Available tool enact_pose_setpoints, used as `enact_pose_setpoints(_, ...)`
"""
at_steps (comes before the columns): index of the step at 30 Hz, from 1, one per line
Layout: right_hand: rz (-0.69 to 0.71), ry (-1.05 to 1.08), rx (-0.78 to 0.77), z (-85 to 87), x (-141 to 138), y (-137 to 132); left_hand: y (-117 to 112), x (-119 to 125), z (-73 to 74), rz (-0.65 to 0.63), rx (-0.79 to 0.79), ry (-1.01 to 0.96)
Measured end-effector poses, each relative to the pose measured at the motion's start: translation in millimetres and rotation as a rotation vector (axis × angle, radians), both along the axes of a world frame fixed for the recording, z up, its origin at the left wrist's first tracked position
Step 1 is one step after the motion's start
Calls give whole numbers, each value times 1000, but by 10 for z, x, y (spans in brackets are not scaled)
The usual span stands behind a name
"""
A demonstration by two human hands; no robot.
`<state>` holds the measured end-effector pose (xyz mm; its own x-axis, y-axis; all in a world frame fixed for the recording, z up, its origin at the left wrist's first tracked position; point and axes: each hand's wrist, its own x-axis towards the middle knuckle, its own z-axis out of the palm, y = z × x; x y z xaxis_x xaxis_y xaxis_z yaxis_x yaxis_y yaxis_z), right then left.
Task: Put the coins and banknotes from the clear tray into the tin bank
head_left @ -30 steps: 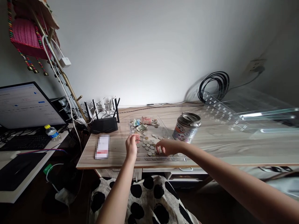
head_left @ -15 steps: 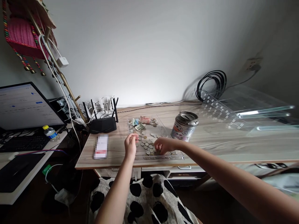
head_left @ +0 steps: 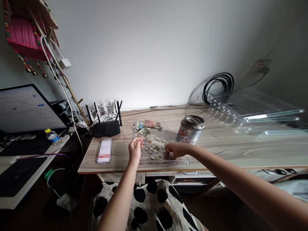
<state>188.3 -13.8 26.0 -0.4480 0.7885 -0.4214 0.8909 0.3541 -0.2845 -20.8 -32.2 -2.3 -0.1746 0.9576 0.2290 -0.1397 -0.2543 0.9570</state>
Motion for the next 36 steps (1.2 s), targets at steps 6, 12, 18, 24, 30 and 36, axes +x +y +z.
enact_pose_setpoints(6, -15, 130, -113, -35, 19, -15, 1, 7, 20, -16, -12, 0)
enact_pose_setpoints(12, -44, 418, 60, 157, -114, -12, 3, 338, 88, -234, -404, -386)
enact_pose_setpoints(18, 3, 531, 154, 308, -385, -108, -12, 514, 92, -534, -654, -869)
enact_pose_setpoints(24, 45, 458, 353, 237, -496, -198, 44, 504, 43, -375, -674, -961)
enact_pose_setpoints(30, -90, 425, 498, 79, -560, -298, 99, 490, 93, -354, -676, -857)
enact_pose_setpoints(36, -159, 458, 625, -13, -598, -396, 79, 455, 84, -415, -629, -812)
